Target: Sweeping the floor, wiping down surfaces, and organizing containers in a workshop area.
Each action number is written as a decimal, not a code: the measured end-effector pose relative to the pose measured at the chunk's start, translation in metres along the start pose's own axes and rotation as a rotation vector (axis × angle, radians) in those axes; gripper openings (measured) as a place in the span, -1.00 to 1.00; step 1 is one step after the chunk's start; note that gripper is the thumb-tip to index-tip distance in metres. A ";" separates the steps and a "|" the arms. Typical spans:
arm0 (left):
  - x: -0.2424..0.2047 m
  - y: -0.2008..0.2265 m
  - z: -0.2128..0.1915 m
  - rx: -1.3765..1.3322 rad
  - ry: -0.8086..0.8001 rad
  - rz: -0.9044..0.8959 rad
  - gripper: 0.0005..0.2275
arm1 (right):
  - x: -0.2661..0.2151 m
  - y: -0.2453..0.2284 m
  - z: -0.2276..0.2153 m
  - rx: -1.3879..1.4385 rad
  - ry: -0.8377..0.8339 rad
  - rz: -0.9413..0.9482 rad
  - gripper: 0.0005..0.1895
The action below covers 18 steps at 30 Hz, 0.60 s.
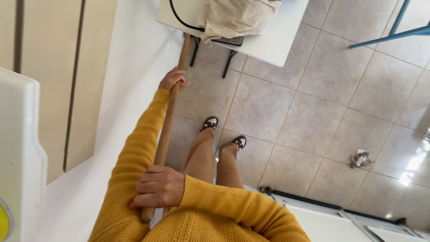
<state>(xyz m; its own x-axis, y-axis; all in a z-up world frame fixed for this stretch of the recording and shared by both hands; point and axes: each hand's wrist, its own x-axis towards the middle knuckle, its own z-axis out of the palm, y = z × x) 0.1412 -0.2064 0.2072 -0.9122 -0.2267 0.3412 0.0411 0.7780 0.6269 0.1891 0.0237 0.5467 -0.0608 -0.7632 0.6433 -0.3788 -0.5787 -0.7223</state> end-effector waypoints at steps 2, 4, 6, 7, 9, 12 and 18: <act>-0.002 0.006 0.001 0.047 0.025 -0.201 -0.76 | -0.006 0.009 0.012 -0.085 0.001 0.043 -0.91; -0.019 -0.008 0.008 0.032 -0.041 -0.257 -0.75 | -0.018 0.014 0.026 -0.107 0.035 0.038 -0.94; -0.025 -0.001 -0.001 0.021 -0.113 -0.325 -0.72 | -0.032 0.019 0.044 -0.115 0.069 0.038 -0.96; -0.023 0.013 -0.014 -0.430 -0.166 -0.713 -0.78 | -0.041 0.022 0.055 -0.117 0.039 0.054 -0.94; -0.026 0.023 -0.026 -0.892 -0.207 -1.083 -0.80 | -0.064 0.036 0.081 -0.122 0.007 0.065 -0.91; -0.063 0.015 -0.018 -0.830 -0.333 -1.299 -0.75 | -0.099 0.058 0.116 -0.154 -0.180 0.046 -0.87; -0.077 -0.022 0.009 -0.156 -0.341 -0.331 -0.83 | -0.079 0.067 0.094 -0.119 -0.066 0.056 -0.87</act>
<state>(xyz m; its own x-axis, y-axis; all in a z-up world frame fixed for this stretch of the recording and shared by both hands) 0.2069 -0.2004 0.1608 -0.9670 -0.2217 -0.1255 -0.2360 0.5941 0.7689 0.2557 0.0178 0.4238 -0.0258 -0.8129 0.5818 -0.4836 -0.4992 -0.7190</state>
